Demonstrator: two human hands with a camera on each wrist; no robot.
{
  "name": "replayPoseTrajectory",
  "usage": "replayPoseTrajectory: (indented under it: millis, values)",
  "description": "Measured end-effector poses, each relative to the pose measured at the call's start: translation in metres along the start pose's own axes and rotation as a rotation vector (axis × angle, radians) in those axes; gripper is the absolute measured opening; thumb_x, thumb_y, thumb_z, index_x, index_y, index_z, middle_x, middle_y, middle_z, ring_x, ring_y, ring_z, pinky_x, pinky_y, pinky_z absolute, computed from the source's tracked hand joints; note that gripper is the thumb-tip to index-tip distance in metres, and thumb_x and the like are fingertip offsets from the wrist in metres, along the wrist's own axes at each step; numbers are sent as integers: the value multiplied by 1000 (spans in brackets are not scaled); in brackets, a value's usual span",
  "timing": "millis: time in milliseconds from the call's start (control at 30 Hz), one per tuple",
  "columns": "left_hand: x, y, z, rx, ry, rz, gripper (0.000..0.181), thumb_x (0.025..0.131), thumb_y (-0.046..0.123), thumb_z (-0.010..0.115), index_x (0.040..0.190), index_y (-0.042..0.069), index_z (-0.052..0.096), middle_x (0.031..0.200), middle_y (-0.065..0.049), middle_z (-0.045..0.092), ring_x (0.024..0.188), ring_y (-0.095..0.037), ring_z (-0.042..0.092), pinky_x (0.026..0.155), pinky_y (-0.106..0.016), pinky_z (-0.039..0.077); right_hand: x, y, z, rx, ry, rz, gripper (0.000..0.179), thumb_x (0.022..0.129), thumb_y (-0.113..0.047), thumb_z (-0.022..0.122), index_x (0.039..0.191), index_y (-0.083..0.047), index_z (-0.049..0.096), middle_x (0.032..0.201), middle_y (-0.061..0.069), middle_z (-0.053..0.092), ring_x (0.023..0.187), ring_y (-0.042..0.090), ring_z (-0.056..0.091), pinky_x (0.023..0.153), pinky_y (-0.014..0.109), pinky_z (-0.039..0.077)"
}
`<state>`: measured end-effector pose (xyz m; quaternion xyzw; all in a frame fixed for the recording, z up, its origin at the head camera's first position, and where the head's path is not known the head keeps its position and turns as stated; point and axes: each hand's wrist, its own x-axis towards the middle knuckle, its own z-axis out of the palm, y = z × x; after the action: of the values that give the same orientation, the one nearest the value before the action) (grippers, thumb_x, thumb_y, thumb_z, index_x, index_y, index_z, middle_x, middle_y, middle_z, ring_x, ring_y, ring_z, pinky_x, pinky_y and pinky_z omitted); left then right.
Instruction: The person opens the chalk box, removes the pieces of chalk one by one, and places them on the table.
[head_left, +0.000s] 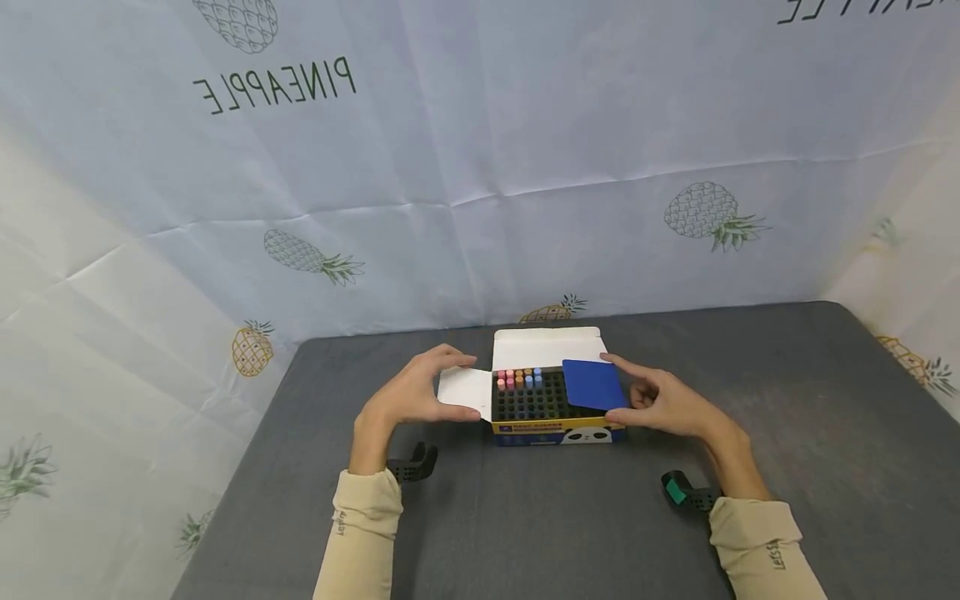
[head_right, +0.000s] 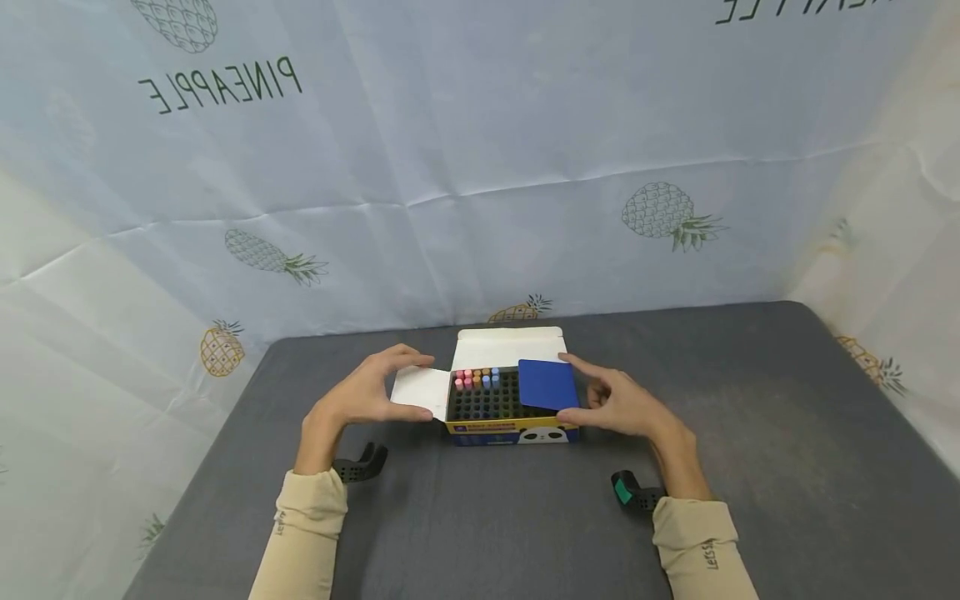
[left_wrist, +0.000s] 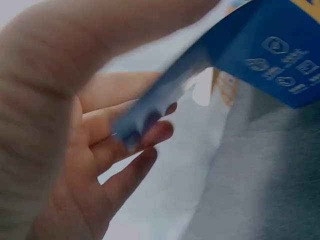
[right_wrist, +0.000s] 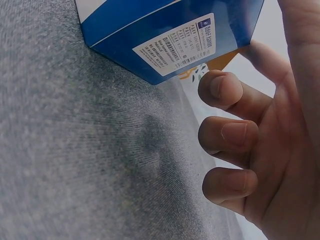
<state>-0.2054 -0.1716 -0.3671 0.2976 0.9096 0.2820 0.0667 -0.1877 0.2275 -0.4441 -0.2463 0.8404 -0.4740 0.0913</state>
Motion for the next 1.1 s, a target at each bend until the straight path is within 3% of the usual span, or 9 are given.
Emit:
replayPoseTrajectory:
  millis: [133,233,467,567,767,1100]
  values:
    - [2,-2,12,60,-20,-13,77,77,40,91,141,8,63,133,-11,63,122,-28,56,94,-41,54,1,0,1,2,2,-14,88,90,-18,80,162,-7,30,60,-8,39,53,1,35,47,26,39]
    - [2,-3,20,49,-26,-13,78,78,37,90,144,8,60,135,-12,62,122,-29,56,95,-43,54,1,0,1,5,-2,-10,88,90,-19,80,162,-8,30,60,-8,39,53,1,35,47,27,39]
    - [-1,-15,41,-307,-58,14,82,88,19,83,157,6,40,148,-16,47,130,-35,54,111,-49,54,0,0,-1,2,-4,2,88,90,-20,80,162,-9,30,60,-8,40,53,1,35,47,27,39]
    - [2,-17,49,-384,-51,8,86,89,24,81,161,11,34,149,-16,44,132,-34,51,113,-48,53,0,0,-1,9,-4,1,87,91,-19,79,162,-10,31,60,-8,39,53,1,35,47,27,39]
    - [7,-20,61,-404,-11,2,81,90,28,80,159,18,39,139,-15,49,126,-31,54,108,-48,56,-1,-1,-1,-10,13,-12,84,89,-19,81,160,-12,36,65,-4,45,55,2,37,48,28,39]
    - [5,-22,63,-412,20,25,79,90,23,80,158,14,42,132,-15,52,122,-30,55,107,-48,56,-3,-13,-6,-238,141,-93,79,81,-27,87,150,-15,52,96,4,54,74,14,45,59,24,40]
